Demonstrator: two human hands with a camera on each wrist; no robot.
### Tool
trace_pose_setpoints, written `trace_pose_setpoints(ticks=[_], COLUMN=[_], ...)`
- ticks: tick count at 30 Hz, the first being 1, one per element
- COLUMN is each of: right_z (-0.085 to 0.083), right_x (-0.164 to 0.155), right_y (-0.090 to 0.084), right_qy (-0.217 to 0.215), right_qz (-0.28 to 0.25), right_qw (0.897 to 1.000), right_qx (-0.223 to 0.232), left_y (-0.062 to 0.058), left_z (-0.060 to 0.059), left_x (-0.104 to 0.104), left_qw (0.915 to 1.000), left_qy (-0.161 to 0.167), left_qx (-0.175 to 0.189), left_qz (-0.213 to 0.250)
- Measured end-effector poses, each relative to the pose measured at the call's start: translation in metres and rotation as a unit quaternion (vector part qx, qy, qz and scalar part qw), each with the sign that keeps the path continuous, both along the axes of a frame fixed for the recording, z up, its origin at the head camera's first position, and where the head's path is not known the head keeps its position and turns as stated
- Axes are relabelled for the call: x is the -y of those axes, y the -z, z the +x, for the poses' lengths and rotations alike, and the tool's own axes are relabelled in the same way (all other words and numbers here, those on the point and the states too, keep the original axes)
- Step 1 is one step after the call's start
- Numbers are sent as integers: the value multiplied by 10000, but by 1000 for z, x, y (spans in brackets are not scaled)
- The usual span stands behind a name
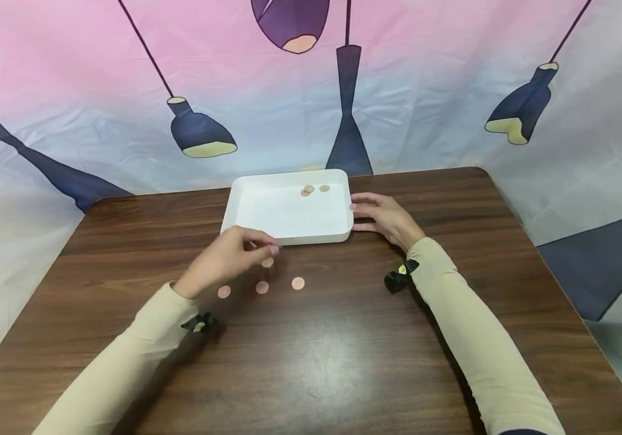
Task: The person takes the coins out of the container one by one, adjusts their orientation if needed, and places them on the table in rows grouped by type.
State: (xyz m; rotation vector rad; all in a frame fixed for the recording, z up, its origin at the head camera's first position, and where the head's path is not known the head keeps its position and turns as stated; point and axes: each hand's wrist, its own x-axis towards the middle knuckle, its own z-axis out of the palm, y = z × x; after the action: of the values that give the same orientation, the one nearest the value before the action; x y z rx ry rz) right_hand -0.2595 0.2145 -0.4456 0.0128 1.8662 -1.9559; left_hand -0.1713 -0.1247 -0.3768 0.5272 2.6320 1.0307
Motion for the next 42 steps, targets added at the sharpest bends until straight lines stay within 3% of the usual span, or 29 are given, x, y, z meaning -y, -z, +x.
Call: trace_pose_setpoints(ticks=[6, 10, 14, 19, 23, 26, 31, 42], right_z=[1, 0, 0, 2, 4, 5, 4, 4], right_x=[-4, -6, -8, -8, -6, -5, -3, 3], right_y=[-1, -1, -1, 3, 5, 6, 3, -1], right_qy=[50, 22, 87, 135, 94, 76, 114, 142], right_qz=[6, 35, 57, 51, 59, 86, 115, 158], right_qw=[10000, 10000, 9999, 9999, 9999, 9999, 9999, 9997], right_qx=[64, 45, 50, 54, 51, 71, 16, -76], left_y=[-16, -19, -11, 8, 23, 30, 33, 35], left_z=[-24, -40, -53, -65, -69, -69, -67, -67], left_x=[30, 49, 63, 73, 79, 81, 82, 86], left_qw=[9980, 9962, 9904, 9776, 9628, 9536, 9474, 9466], left_qy=[-479, -773, -1248, -1745, -1906, -1946, -1990, -1881], left_qx=[117, -54, -80, 554, 1325, 1663, 1722, 1667], left_qz=[384, 395, 586, 1038, 1386, 1586, 1821, 2019])
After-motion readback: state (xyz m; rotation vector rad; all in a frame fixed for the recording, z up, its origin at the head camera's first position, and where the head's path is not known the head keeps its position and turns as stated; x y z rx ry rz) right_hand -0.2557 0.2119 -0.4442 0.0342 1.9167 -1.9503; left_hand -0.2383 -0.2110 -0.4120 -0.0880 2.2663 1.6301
